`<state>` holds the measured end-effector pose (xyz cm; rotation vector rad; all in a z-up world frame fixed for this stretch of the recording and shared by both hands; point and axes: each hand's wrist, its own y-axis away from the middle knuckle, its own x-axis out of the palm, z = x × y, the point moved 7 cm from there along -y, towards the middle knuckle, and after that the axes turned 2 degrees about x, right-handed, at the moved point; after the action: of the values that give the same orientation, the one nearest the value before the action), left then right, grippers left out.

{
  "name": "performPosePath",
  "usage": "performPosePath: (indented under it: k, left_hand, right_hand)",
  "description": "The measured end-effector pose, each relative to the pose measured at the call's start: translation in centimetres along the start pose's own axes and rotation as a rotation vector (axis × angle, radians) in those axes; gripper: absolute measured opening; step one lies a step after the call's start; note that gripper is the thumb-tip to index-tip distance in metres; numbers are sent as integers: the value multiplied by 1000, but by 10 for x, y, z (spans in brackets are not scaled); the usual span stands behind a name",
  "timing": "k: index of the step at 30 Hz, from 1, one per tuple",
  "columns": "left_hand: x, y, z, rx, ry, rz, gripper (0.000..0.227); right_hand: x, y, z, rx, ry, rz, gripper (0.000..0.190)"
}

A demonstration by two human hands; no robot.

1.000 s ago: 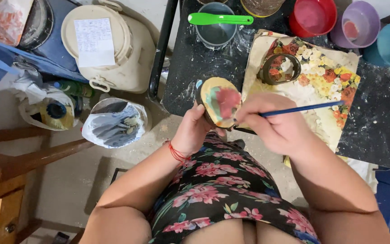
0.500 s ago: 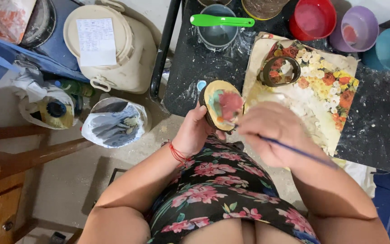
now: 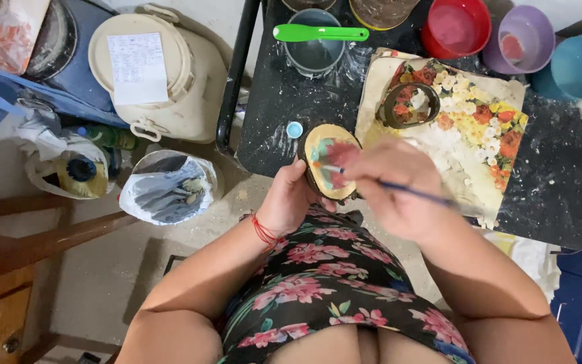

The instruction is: Painting and adjusting dental prosthetic models using brushes and precision tools

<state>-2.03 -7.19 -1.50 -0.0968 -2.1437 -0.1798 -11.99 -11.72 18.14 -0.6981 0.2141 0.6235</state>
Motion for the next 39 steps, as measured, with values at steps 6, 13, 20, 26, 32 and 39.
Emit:
performPosePath:
  k: [6,13,20,26,32,39]
  left_hand:
    - [-17,0,18,29,17,-26,53]
    - [2,4,-1,46,34,-5,51]
    - [5,4,-1,79,-8,30,55]
    - [5,5,0,94,34,18,57]
    - [13,9,-2,62,45,45,57]
    - [0,4,7,66,40,74,56]
  right_hand:
    - [-7,5,26,-21,249,59,20]
    - [-3,16,28,-37,311,-50,12]
    - [-4,9,26,0,269,-88,12]
    - [-11,7,27,87,240,-52,20]
    - [-14,-13,8,134,172,-26,16]
    - [-7,3,33,-47,335,-23,9]
